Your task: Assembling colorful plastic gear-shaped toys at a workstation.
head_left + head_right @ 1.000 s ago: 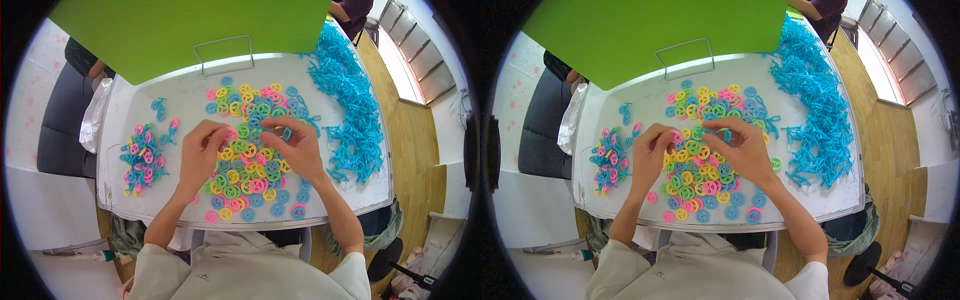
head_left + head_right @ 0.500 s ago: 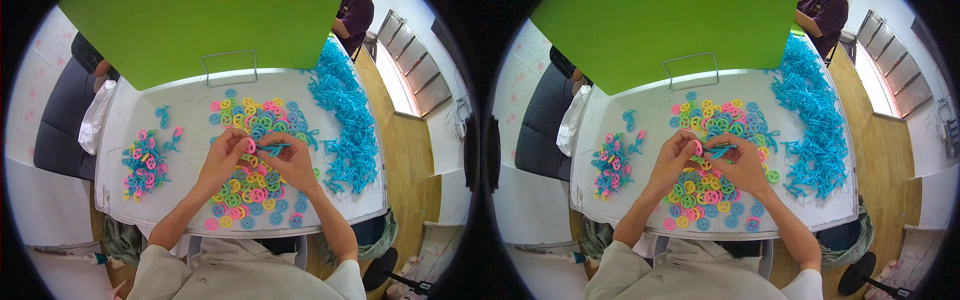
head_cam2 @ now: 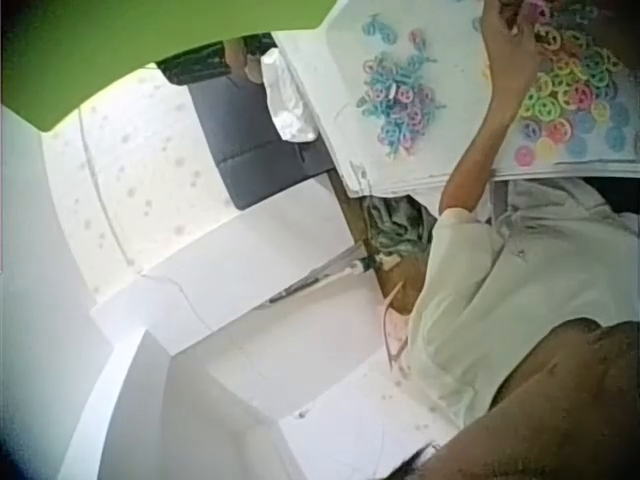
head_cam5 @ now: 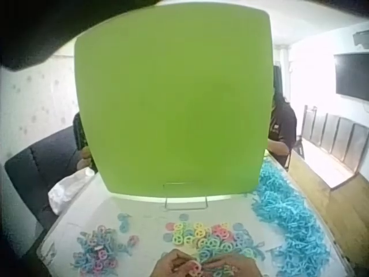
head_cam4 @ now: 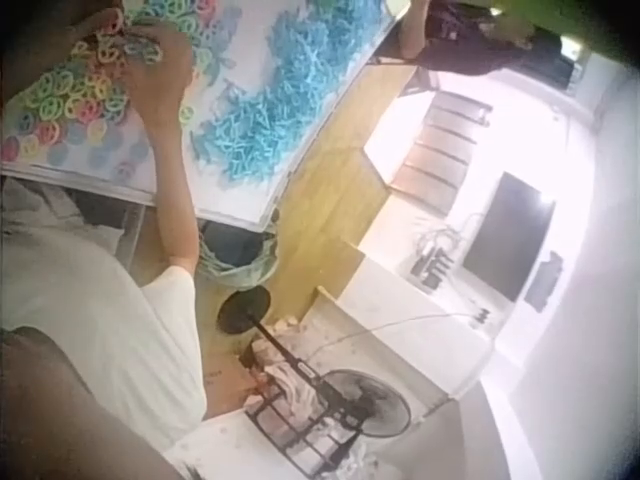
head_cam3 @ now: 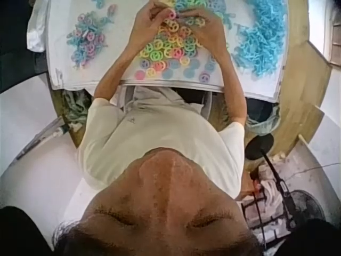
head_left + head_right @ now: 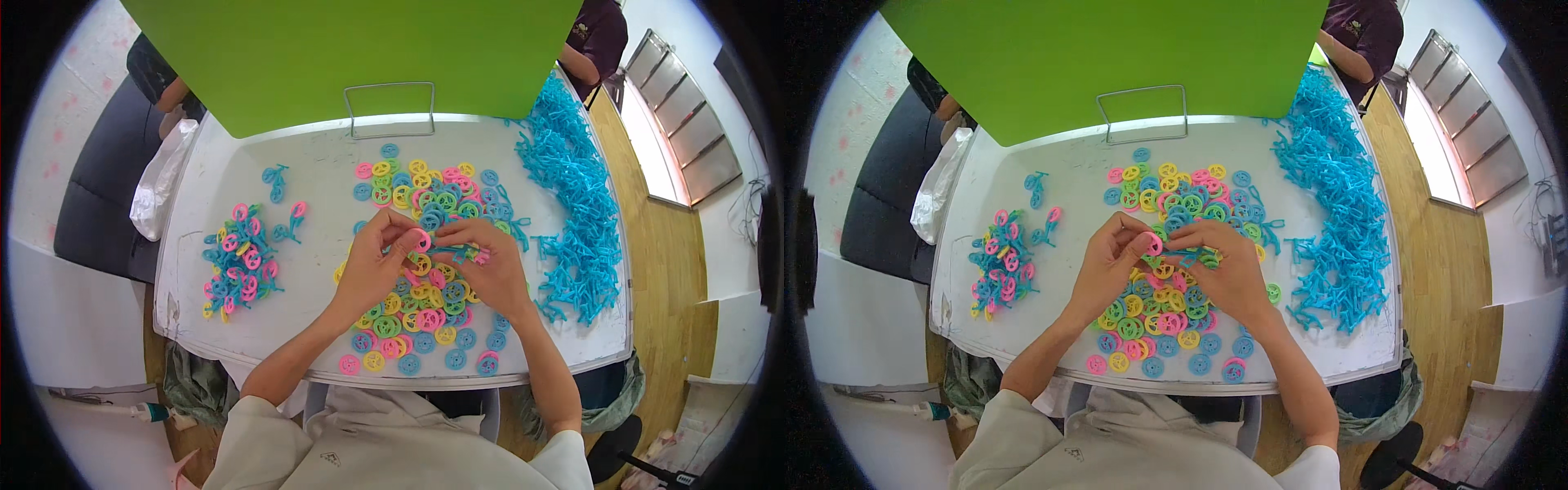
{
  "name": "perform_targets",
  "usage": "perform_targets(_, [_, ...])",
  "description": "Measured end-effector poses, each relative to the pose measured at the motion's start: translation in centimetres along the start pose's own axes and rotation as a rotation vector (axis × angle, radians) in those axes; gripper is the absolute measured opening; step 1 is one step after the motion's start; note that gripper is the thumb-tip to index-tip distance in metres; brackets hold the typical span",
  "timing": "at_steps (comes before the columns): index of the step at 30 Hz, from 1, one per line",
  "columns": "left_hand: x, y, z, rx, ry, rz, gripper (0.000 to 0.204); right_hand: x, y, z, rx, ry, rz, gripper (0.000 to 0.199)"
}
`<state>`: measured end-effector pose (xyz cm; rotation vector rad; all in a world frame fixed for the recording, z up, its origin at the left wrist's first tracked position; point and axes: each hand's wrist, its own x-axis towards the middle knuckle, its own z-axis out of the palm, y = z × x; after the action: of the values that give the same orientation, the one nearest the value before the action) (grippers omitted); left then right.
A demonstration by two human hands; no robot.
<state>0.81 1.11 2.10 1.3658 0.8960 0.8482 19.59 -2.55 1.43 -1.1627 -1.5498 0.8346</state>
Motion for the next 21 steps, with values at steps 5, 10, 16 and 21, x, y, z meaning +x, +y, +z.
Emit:
perform_targets(5, [0.2, 0.1, -0.1, -0.04, -0.006, -0.009, 0.018, -0.3, -0.3, 0.1, -0.247, 0.053, -0.201, 0.023])
perform_targets(10, [0.2, 0.2, 0.1, -0.102, -0.024, -0.044, 0.018, -0.4, 0.0, 0.5, -0.277, 0.113, -0.194, 0.024])
perform_targets(16, [0.2, -0.3, -0.1, -0.088, -0.044, -0.095, 0.016, -0.4, -0.2, 0.7, -0.244, 0.139, -0.155, 0.023])
perform_targets(21, [0.2, -1.3, -0.1, -0.03, 0.006, -0.025, 0.013, -0.6, -0.2, 1.1, -0.158, 0.119, -0.11, 0.02])
